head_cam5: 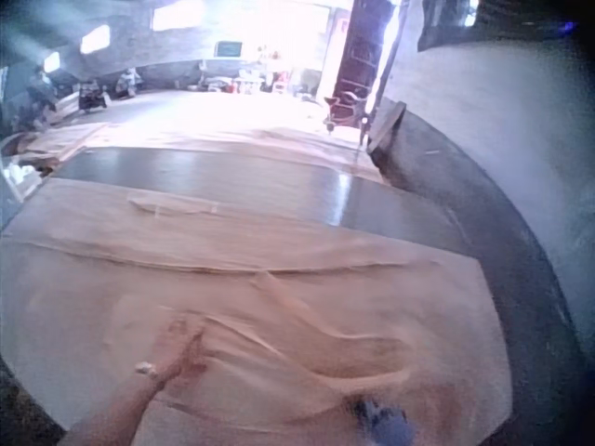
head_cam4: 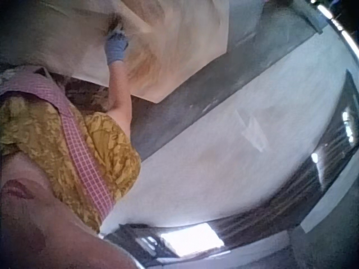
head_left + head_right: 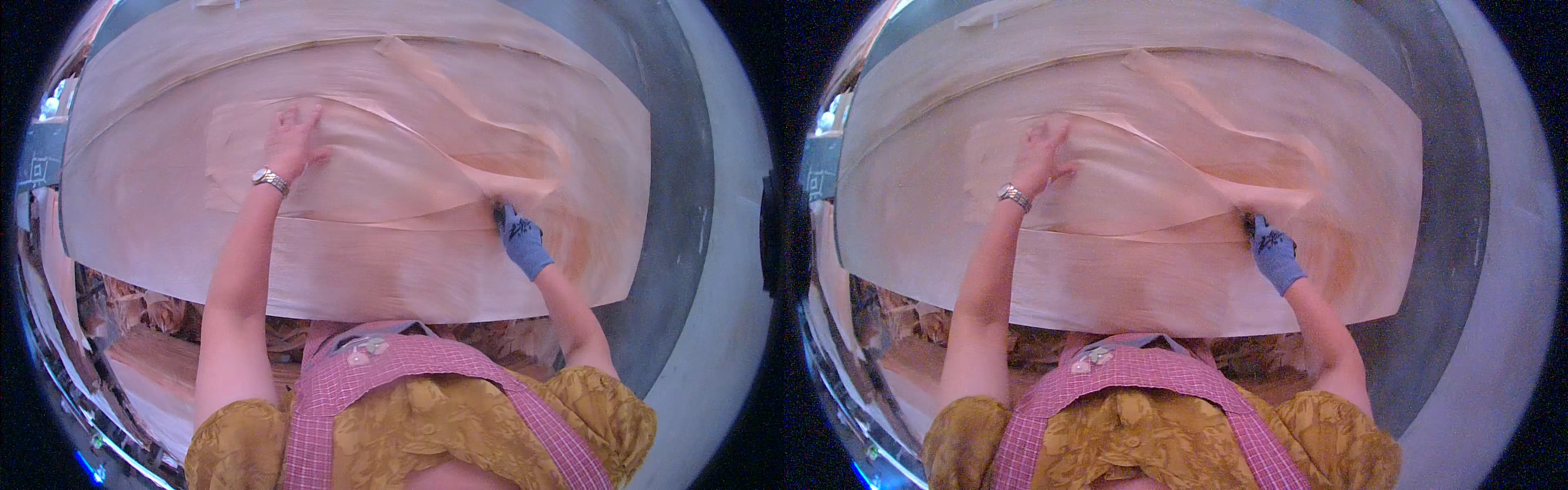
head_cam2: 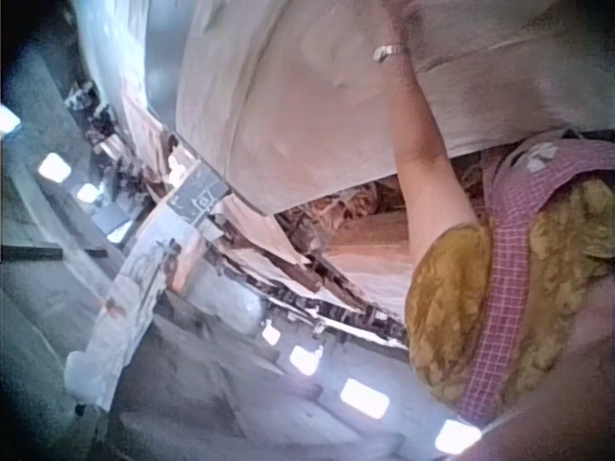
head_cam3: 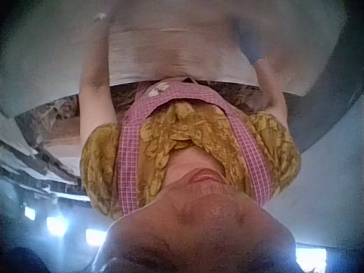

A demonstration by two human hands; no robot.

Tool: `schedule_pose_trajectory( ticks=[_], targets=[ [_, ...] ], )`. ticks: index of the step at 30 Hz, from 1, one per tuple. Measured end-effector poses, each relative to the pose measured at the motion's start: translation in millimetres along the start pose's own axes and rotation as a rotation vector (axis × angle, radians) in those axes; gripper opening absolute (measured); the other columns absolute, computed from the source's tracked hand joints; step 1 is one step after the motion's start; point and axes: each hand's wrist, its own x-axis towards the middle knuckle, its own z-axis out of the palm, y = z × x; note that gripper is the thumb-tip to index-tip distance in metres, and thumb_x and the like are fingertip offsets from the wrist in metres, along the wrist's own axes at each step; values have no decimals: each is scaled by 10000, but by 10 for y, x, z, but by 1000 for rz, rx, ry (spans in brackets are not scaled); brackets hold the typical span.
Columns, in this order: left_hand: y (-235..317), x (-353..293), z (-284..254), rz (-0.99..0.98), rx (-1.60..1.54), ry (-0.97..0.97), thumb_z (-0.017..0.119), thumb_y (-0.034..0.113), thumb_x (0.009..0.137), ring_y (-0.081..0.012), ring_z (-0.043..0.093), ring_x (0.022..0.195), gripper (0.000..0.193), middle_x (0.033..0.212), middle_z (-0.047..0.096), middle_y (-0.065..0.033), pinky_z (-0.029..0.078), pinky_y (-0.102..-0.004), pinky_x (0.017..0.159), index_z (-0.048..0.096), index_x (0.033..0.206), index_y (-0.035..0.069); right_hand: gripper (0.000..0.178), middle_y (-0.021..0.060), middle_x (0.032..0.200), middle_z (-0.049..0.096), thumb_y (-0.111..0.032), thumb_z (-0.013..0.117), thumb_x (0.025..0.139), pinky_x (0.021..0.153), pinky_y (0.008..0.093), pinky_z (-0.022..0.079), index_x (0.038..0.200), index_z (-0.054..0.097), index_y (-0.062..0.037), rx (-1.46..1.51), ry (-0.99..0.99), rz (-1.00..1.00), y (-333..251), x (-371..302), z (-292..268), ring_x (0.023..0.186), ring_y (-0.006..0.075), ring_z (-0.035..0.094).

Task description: The person applies adhesive strips to tears in large wood veneer sheets using a small blade to trim the tape and smooths the surface by hand.

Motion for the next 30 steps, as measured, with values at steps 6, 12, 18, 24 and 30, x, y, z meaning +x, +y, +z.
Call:
schedule_pose_trajectory(
  ticks=[6,12,18,24,30],
  targets=[
    [75,-26,-128,-8,54,-5,858,389,652,-431,385,1332,954,1545,306,-184,395,-482,1068,384,1477,325,246,212,905,679,-257,481,979,605,505,536,1141,482,-73,41,-46,226,-19,-396,37,741,381,685],
    [62,-41,-131,-3,82,-14,839,410,676,-436,385,1327,931,1534,320,-195,389,-476,1072,379,1479,321,482,173,1073,689,-339,607,936,776,433,544,1318,484,-72,400,640,-74,165,-315,-330,961,355,677],
    [110,46,-212,25,79,21,835,407,683,-402,390,1327,920,1523,341,-191,360,-448,1090,382,1478,311,314,130,1008,681,-242,681,878,697,414,530,1165,621,-131,189,611,-164,650,-62,-390,841,315,674],
    [56,-11,-119,-9,-15,55,840,403,681,-398,322,1389,1041,1564,253,-194,301,-504,1121,255,1531,269,246,97,984,709,-247,672,873,740,413,534,1074,680,-106,276,-277,-97,329,-1753,-289,865,311,681],
    [-163,72,284,19,-91,174,863,417,645,-452,290,1390,1121,1607,132,-154,327,-642,1065,202,1541,283,346,194,952,647,-396,558,936,734,483,522,1044,575,-68,445,-53,-202,-703,-962,-885,883,384,636]
  ],
)
